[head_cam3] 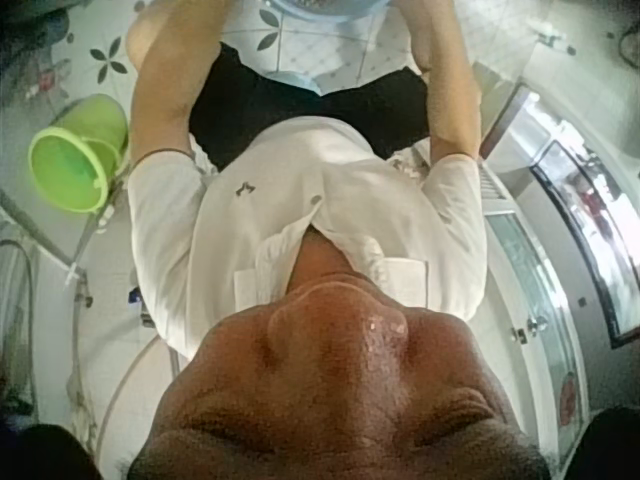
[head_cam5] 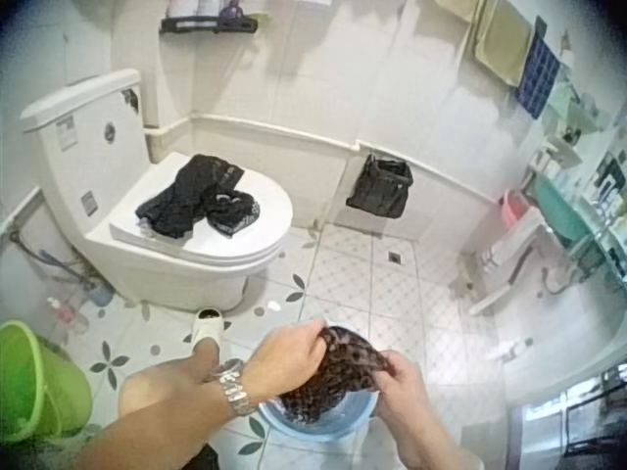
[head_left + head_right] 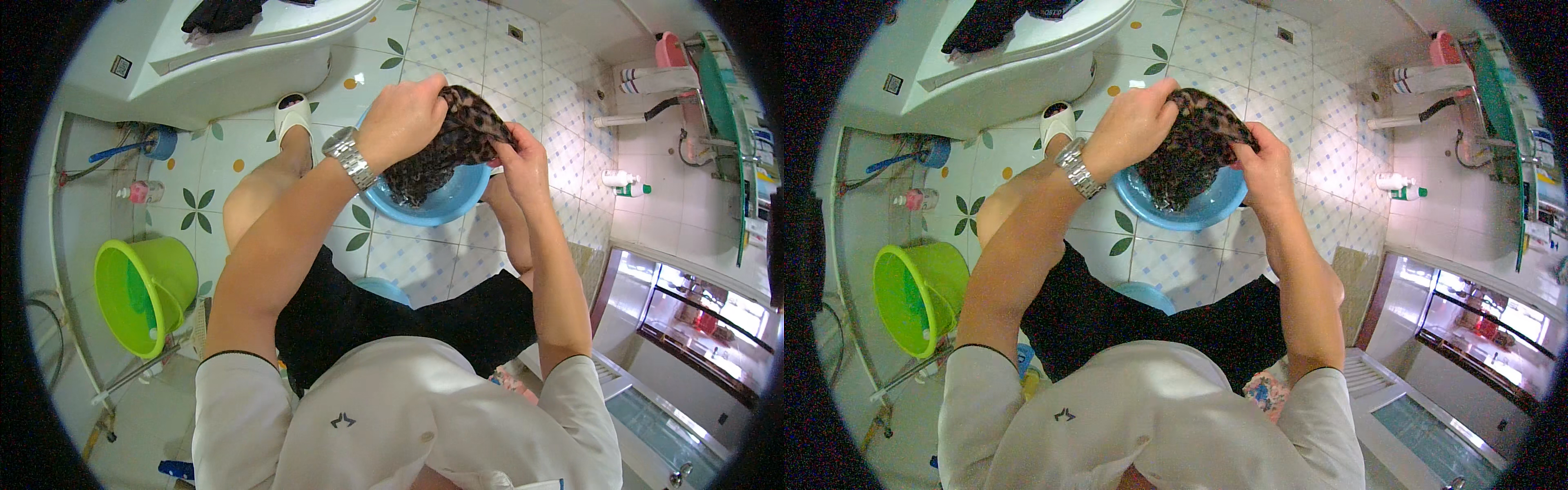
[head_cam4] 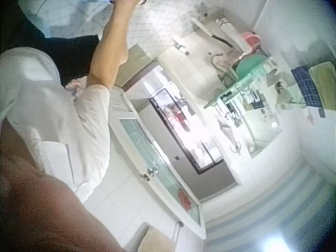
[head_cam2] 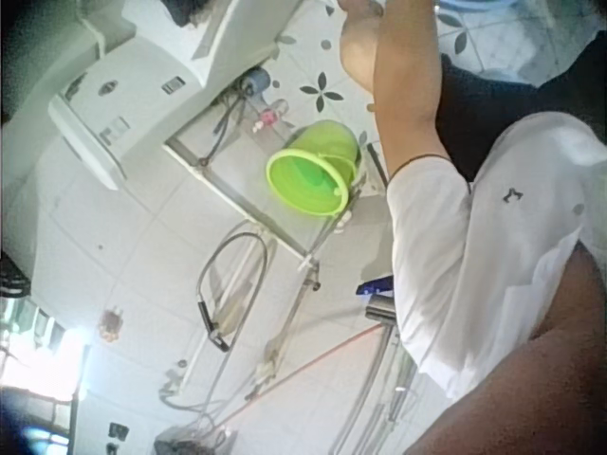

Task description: The person washes clothes by hand in a basin of water, scrubbing and wringing out the garments before placing them onto the toilet lid.

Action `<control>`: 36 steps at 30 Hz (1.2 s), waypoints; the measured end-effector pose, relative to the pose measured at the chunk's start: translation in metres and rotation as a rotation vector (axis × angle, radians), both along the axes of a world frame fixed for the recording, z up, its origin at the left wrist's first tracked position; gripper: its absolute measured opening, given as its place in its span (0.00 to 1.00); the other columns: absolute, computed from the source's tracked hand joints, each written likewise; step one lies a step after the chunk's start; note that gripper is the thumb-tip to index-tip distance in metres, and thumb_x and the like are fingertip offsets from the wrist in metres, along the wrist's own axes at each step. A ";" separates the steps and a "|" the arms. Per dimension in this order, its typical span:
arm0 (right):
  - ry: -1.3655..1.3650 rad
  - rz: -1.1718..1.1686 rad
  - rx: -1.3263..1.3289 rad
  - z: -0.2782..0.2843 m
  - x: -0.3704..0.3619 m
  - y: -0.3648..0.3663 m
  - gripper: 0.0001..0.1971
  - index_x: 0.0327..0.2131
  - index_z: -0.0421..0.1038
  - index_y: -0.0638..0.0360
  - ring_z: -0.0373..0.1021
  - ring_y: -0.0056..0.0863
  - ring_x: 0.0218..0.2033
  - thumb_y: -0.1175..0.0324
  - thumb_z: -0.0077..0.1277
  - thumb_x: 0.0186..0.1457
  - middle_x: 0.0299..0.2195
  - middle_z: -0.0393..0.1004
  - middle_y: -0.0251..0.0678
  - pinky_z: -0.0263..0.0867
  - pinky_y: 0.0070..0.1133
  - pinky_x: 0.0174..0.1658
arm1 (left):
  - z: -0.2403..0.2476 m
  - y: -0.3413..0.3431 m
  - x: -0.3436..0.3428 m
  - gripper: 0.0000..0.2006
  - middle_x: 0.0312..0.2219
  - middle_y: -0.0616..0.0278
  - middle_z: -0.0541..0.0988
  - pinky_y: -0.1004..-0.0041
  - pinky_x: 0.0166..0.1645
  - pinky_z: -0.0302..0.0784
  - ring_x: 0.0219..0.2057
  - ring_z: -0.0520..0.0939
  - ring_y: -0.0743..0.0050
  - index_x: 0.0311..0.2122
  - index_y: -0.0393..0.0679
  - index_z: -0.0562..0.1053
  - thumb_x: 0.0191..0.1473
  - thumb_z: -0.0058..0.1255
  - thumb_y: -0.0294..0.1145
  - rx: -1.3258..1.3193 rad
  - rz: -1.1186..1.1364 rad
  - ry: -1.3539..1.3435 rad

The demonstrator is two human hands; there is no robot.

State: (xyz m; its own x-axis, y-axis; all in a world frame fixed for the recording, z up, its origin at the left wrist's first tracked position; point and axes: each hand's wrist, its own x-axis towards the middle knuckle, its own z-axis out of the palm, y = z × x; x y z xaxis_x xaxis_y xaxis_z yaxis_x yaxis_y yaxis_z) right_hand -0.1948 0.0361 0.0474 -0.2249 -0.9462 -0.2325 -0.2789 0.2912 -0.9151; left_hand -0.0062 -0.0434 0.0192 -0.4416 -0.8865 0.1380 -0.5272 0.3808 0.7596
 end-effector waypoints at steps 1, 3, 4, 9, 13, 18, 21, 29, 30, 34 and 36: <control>-0.042 -0.019 0.014 0.001 0.009 -0.002 0.11 0.42 0.72 0.65 0.69 0.19 0.33 0.71 0.51 0.57 0.34 0.75 0.32 0.67 0.18 0.35 | -0.005 0.002 -0.005 0.12 0.27 0.46 0.79 0.56 0.36 0.75 0.29 0.81 0.48 0.43 0.40 0.72 0.59 0.43 0.36 0.003 0.000 -0.001; -0.110 0.029 -0.055 -0.006 0.022 -0.009 0.12 0.43 0.71 0.65 0.69 0.19 0.34 0.71 0.51 0.57 0.35 0.75 0.32 0.67 0.19 0.37 | -0.008 0.008 -0.018 0.18 0.34 0.57 0.80 0.66 0.39 0.76 0.31 0.80 0.67 0.48 0.39 0.70 0.61 0.46 0.43 0.372 -0.208 0.511; -0.178 0.080 -0.127 -0.008 0.025 -0.011 0.13 0.44 0.70 0.65 0.69 0.18 0.35 0.71 0.52 0.57 0.35 0.75 0.33 0.68 0.19 0.39 | -0.011 0.013 -0.022 0.23 0.39 0.65 0.77 0.74 0.43 0.75 0.35 0.76 0.78 0.52 0.37 0.68 0.61 0.49 0.46 0.512 -0.233 0.604; -0.640 0.195 -0.051 -0.001 0.011 -0.002 0.29 0.61 0.60 0.63 0.68 0.30 0.53 0.77 0.50 0.54 0.51 0.71 0.42 0.64 0.26 0.57 | -0.007 -0.004 -0.005 0.19 0.37 0.61 0.79 0.75 0.41 0.75 0.35 0.79 0.78 0.51 0.36 0.69 0.57 0.54 0.34 0.375 -0.262 0.638; -0.037 0.194 -0.357 -0.007 0.011 0.011 0.38 0.65 0.52 0.59 0.61 0.35 0.60 0.80 0.53 0.49 0.60 0.62 0.45 0.59 0.31 0.61 | -0.001 0.002 -0.011 0.14 0.36 0.61 0.80 0.77 0.40 0.76 0.34 0.80 0.78 0.48 0.35 0.71 0.58 0.50 0.28 0.342 -0.050 0.500; -0.237 0.178 -0.158 -0.057 0.017 0.023 0.47 0.65 0.47 0.61 0.56 0.34 0.61 0.72 0.66 0.44 0.61 0.59 0.41 0.50 0.29 0.64 | 0.031 0.007 -0.009 0.12 0.36 0.62 0.80 0.78 0.40 0.77 0.36 0.80 0.80 0.47 0.34 0.71 0.58 0.50 0.25 0.521 -0.278 0.798; -0.210 0.269 0.216 -0.078 0.028 0.015 0.42 0.59 0.58 0.63 0.61 0.31 0.57 0.66 0.70 0.41 0.55 0.66 0.38 0.56 0.28 0.60 | 0.051 0.013 0.000 0.13 0.39 0.63 0.80 0.79 0.44 0.77 0.38 0.81 0.80 0.48 0.35 0.71 0.58 0.52 0.27 0.680 -0.365 0.994; -0.202 0.312 0.131 -0.177 0.070 0.034 0.26 0.47 0.70 0.65 0.72 0.29 0.42 0.65 0.67 0.45 0.39 0.77 0.37 0.66 0.25 0.50 | 0.034 -0.007 0.016 0.14 0.38 0.64 0.81 0.76 0.45 0.77 0.38 0.81 0.79 0.48 0.38 0.71 0.58 0.53 0.29 0.612 -0.061 1.054; -0.202 0.304 0.133 -0.175 0.072 0.036 0.26 0.47 0.70 0.65 0.72 0.29 0.42 0.65 0.67 0.45 0.39 0.77 0.37 0.66 0.25 0.50 | 0.029 -0.008 0.018 0.13 0.37 0.64 0.81 0.76 0.44 0.77 0.37 0.81 0.79 0.47 0.38 0.72 0.58 0.53 0.29 0.605 -0.006 1.082; -0.084 0.088 0.113 -0.181 0.058 0.046 0.22 0.49 0.70 0.65 0.74 0.29 0.41 0.71 0.61 0.49 0.42 0.78 0.41 0.67 0.25 0.49 | 0.016 -0.018 0.027 0.11 0.36 0.63 0.81 0.75 0.44 0.77 0.36 0.81 0.77 0.45 0.38 0.72 0.58 0.51 0.29 0.560 0.185 1.042; -0.249 0.194 0.197 -0.189 0.043 0.046 0.23 0.51 0.69 0.65 0.75 0.29 0.44 0.73 0.60 0.50 0.43 0.78 0.42 0.67 0.26 0.53 | 0.005 -0.026 0.026 0.12 0.36 0.62 0.81 0.74 0.45 0.77 0.37 0.81 0.77 0.46 0.37 0.72 0.58 0.51 0.30 0.511 0.203 1.018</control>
State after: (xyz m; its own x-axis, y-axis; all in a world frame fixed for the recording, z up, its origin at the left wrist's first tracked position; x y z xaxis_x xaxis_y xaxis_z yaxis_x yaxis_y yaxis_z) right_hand -0.1523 0.0821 -0.1414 0.0405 -0.8973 -0.4395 -0.1218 0.4321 -0.8935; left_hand 0.0202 -0.0698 0.0239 -0.1749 -0.9835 -0.0472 0.4007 -0.1149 0.9090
